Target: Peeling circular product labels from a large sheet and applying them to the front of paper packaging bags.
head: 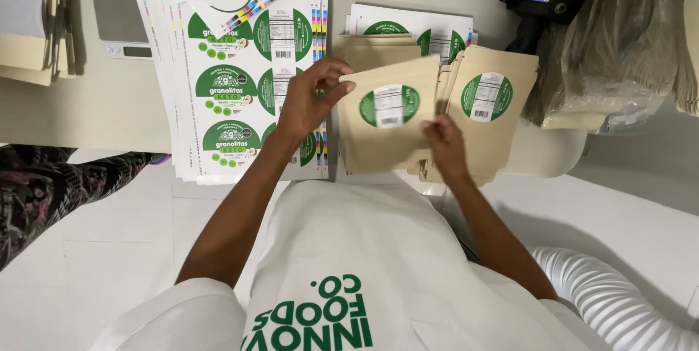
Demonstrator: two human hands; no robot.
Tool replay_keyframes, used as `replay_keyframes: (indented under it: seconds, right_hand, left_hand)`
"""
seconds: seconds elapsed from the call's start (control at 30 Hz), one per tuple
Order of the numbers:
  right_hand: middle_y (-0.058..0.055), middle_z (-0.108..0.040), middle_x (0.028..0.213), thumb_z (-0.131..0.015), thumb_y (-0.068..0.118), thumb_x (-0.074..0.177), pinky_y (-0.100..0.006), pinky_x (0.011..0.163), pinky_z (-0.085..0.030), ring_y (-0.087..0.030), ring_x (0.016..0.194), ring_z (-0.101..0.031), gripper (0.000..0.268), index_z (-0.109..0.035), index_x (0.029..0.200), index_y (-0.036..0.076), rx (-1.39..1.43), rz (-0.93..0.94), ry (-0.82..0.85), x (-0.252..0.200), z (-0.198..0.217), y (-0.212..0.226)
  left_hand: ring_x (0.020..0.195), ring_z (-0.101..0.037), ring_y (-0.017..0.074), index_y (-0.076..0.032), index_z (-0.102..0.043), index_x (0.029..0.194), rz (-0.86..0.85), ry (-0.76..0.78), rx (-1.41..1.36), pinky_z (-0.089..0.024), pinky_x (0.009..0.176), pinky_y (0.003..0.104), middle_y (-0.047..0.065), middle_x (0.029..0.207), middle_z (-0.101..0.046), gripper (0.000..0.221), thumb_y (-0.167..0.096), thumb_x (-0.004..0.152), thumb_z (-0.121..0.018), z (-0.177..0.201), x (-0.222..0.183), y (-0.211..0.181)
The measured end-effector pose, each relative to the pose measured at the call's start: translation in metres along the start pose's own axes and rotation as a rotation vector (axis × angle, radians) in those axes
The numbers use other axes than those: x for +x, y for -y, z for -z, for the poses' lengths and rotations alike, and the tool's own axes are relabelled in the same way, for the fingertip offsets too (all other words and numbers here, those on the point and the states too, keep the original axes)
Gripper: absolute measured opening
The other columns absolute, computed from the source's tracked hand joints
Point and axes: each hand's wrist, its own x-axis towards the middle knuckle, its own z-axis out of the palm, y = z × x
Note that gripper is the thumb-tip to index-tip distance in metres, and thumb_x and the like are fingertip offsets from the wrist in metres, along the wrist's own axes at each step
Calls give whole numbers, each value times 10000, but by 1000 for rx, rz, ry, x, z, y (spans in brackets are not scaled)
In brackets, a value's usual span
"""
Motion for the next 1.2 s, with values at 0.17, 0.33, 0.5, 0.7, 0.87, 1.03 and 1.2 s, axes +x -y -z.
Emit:
replay_keyframes:
  seconds: [0.17, 0.33, 0.5, 0.7, 0.87, 1.03, 1.2]
  right_hand:
    - [15, -572, 952, -667, 104, 989, -292, 839, -438, -131, 895, -531, 168, -638, 1150, 140, -97, 41, -289, 18, 97, -17]
    - [-14, -580, 1043, -936, 377, 849, -379, 762, -520, -237, 922, -629, 540, -602, 1223, 175, -704, 25, -549, 18, 154, -40]
    - [-83, -614, 1193, -829, 289, 943, -367, 951, -490, -237, 1123, -573, 494, -565, 1328, 129, -306, 5, -392, -1, 40, 21]
    - [-23, -776, 908, -696, 407, 985, -335, 810, -569, -164, 890, -749, 262, -762, 1125, 195, -431, -90, 333, -51, -89, 106]
    - [-86, -765, 922, -655, 439, 996, -335, 801, -582, -187, 857, -731, 367, -753, 1111, 104, -303, -235, 445, -57, -101, 115]
    - [-279, -719, 1113, -589, 556, 990, -467, 930, -588, -368, 1022, -729, 683, -658, 1289, -54, 49, -454, 705, -72, -120, 141]
    - [-132, -679, 1115, -674, 201, 1008, -463, 948, -600, -253, 1081, -677, 315, -676, 1248, -2, 272, -142, 643, -72, -109, 160]
  left_hand:
    - [1362, -401, 334, -198, -392, 1508, 191, 241, 651, -327, 1112, 565, 168, 1445, -441, 749, -207, 878, -797, 25, -80, 4]
    - [1562, -111, 440, -134, -116, 1676, 96, 470, 1223, -259, 1227, 591, 276, 1694, -96, 1265, -199, 714, -935, 16, -158, 84]
    - [1132, -715, 154, -275, -765, 1109, -169, 227, 912, -577, 979, 367, -26, 1159, -769, 150, -242, 1009, -657, 22, -186, 115]
    - [1506, -281, 459, -156, -353, 1581, -104, 299, 1066, -375, 1170, 599, 210, 1639, -306, 888, -141, 817, -804, 6, -187, 119]
    - [1239, -611, 270, -195, -667, 1191, -306, 200, 936, -549, 1021, 428, 44, 1294, -662, 265, -227, 935, -726, 17, -195, 110]
    - [1038, -748, 215, -177, -767, 1017, -420, -41, 657, -613, 906, 368, 22, 1097, -784, 123, -284, 975, -723, -3, -166, 34]
    - [1100, -729, 216, -193, -775, 1182, -277, -195, 542, -606, 947, 379, 54, 1174, -771, 304, -362, 929, -790, -19, -143, 25]
